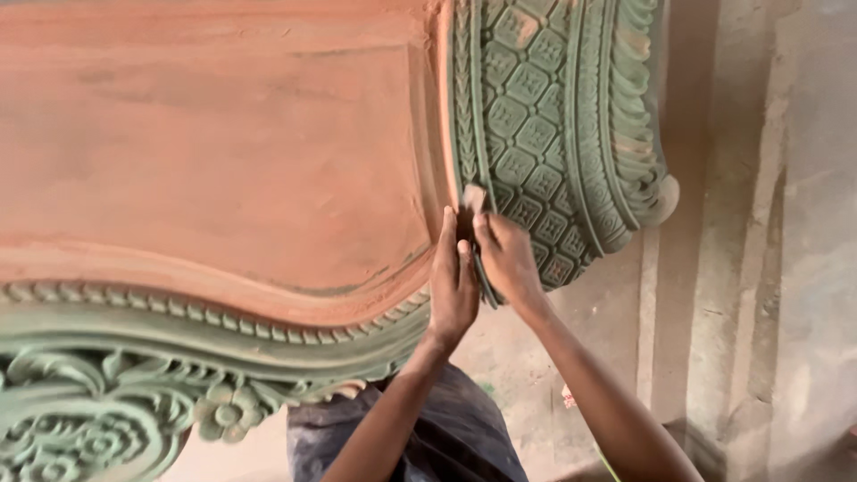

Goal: The person sands the edges and flat surfaces of a large, ornate furniture piece using a sanding block. They move around the piece to reach different areas, focusing on smoothing the reddish-brown surface and the green carved details.

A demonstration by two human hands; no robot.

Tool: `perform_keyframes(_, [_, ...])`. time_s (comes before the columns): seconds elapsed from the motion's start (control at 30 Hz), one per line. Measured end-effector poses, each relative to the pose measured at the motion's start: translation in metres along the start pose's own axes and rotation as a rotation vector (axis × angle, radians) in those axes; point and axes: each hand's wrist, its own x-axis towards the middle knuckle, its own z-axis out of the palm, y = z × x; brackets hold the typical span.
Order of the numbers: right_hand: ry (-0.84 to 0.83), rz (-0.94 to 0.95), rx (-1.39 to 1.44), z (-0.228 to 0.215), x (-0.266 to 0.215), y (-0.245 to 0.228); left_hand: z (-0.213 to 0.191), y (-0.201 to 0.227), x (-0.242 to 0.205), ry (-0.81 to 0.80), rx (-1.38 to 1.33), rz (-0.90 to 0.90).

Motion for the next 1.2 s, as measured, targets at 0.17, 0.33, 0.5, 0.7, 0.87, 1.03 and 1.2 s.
perform_keyframes(0.17, [0.025, -0.166, 0.047, -0.014, 0.005, -0.002, 0.021, -0.008, 0.016, 0.15, 0.095, 0.049])
perform_keyframes(0.33, [0.179, -0.027, 0.124, -0.029, 0.035, 0.011, 0.045, -0.017, 0.03, 0.29, 0.167, 0.08])
perform_keyframes(0.5, [0.372, -0.189, 0.254, -0.028, 0.098, 0.036, 0.053, 0.011, 0.077, 0.441, 0.154, 0.187])
perform_keyframes(0.7, [0.568, -0.384, -0.209, -0.006, 0.174, 0.052, 0.042, 0.019, 0.165, 0.347, 0.163, 0.031])
perform_keyframes(0.87, [0.624, -0.38, -0.214, -0.002, 0.174, 0.02, 0.048, 0.013, 0.136, 0.346, 0.276, 0.1])
perform_keyframes(1.03, [0.602, -0.282, -0.246, -0.003, 0.177, 0.01, 0.056, -0.001, 0.231, 0.373, 0.211, 0.205])
perform_keyframes(1.2, [0.626, -0.314, -0.298, 0.001, 0.178, 0.019, 0.05, -0.001, 0.202, 0.322, 0.279, 0.049])
